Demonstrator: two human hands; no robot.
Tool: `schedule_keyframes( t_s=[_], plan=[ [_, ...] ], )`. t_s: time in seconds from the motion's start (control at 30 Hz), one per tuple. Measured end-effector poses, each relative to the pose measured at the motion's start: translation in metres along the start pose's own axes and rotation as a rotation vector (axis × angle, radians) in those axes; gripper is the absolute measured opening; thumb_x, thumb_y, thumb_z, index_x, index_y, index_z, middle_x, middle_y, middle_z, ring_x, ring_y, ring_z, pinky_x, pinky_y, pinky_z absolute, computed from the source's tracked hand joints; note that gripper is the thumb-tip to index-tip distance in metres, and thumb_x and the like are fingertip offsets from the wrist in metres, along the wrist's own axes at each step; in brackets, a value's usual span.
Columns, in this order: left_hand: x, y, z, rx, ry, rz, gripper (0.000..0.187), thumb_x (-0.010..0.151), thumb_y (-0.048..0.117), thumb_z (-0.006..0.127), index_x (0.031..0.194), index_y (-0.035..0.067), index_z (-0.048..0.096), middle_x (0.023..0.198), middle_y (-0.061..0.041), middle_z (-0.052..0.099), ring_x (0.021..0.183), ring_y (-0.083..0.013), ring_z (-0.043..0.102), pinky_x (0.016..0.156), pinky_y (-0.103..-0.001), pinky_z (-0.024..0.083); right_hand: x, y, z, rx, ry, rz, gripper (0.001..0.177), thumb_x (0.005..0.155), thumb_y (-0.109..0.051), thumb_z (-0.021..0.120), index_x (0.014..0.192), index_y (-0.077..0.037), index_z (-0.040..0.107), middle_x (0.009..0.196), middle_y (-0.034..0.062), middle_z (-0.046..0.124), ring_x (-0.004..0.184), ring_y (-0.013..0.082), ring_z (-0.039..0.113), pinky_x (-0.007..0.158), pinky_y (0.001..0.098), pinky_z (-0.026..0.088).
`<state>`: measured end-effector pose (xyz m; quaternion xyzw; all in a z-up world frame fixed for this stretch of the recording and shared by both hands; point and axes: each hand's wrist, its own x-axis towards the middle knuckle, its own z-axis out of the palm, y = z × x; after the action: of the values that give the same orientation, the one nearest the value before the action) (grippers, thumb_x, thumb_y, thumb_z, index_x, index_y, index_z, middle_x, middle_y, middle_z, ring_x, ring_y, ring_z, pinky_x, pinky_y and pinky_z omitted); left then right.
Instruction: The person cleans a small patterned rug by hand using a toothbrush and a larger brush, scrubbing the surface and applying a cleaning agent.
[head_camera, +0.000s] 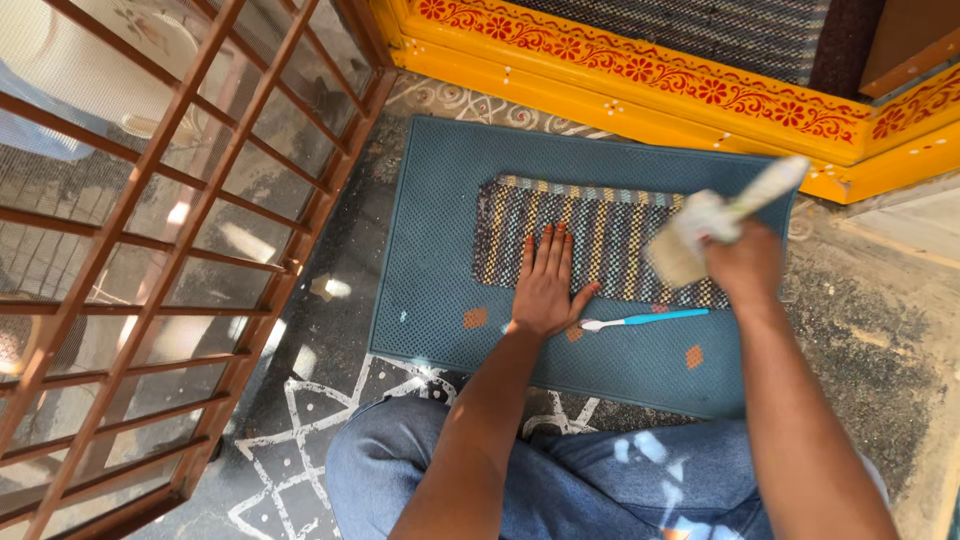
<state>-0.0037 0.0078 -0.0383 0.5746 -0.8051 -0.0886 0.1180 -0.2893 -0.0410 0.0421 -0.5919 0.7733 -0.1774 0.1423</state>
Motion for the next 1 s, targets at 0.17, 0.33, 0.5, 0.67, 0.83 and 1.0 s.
schedule_keyframes(
  t_s=[0.17, 0.33, 0.5, 0.67, 0.83, 1.0],
  plan=[
    [-0.003, 0.001, -0.003, 0.043, -0.026, -0.003, 0.092, 0.101, 0.068, 0.026, 0.158, -0.005, 0.029, 0.170, -0.020, 0.021, 0.160, -0.0331, 0.012, 0.130, -0.053, 0.004, -0.039, -0.042, -0.026, -0.259, 0.293, 0.008, 0.037, 0.084, -0.014, 0.080, 0.121, -0.008, 0.074, 0.092, 0.0223, 0.075, 0.083, 0.0413, 0.073, 0.073, 0.0526, 0.057],
    [-0.001, 0.002, -0.008, -0.008, 0.059, 0.008, 0.093, 0.099, 0.067, 0.031, 0.156, -0.007, 0.031, 0.168, -0.021, 0.024, 0.159, -0.0340, 0.014, 0.128, -0.053, 0.005, -0.078, -0.103, 0.016, -0.098, -0.024, -0.022, 0.037, 0.085, -0.019, 0.078, 0.115, 0.001, 0.068, 0.087, 0.0242, 0.075, 0.080, 0.0408, 0.075, 0.071, 0.0489, 0.060],
    [-0.003, 0.001, -0.019, -0.211, -0.059, 0.010, 0.081, 0.091, 0.064, 0.037, 0.156, 0.017, 0.042, 0.166, -0.010, 0.031, 0.159, -0.0365, 0.013, 0.129, -0.057, 0.005, -0.076, -0.112, 0.050, 0.873, -0.047, -0.175, 0.035, 0.088, -0.020, 0.075, 0.112, 0.005, 0.069, 0.101, 0.0199, 0.077, 0.091, 0.0371, 0.075, 0.078, 0.0454, 0.058],
    [-0.002, -0.001, -0.005, -0.032, 0.095, 0.020, 0.095, 0.098, 0.067, 0.034, 0.156, -0.008, 0.033, 0.167, -0.023, 0.028, 0.158, -0.0364, 0.017, 0.128, -0.055, 0.008, -0.061, -0.056, 0.016, 0.096, 0.135, 0.136, 0.041, 0.087, -0.024, 0.078, 0.118, 0.001, 0.070, 0.087, 0.0231, 0.075, 0.080, 0.0384, 0.074, 0.074, 0.0488, 0.058],
    [-0.002, -0.002, 0.003, -0.052, 0.097, 0.009, 0.091, 0.099, 0.066, 0.031, 0.156, -0.005, 0.035, 0.167, -0.022, 0.028, 0.159, -0.0363, 0.016, 0.128, -0.056, 0.007, -0.051, -0.045, -0.009, -0.077, 0.486, 0.045, 0.037, 0.092, -0.022, 0.081, 0.118, 0.000, 0.068, 0.093, 0.0218, 0.075, 0.087, 0.0406, 0.074, 0.079, 0.0508, 0.058],
    [-0.003, -0.001, 0.001, -0.026, 0.065, 0.001, 0.090, 0.099, 0.066, 0.030, 0.158, -0.003, 0.034, 0.168, -0.022, 0.029, 0.159, -0.0357, 0.016, 0.129, -0.055, 0.007, -0.040, -0.085, 0.031, -0.169, 0.359, -0.095, 0.050, 0.072, -0.022, 0.087, 0.114, -0.003, 0.068, 0.099, 0.0232, 0.075, 0.080, 0.0403, 0.074, 0.071, 0.0493, 0.060]
  ],
)
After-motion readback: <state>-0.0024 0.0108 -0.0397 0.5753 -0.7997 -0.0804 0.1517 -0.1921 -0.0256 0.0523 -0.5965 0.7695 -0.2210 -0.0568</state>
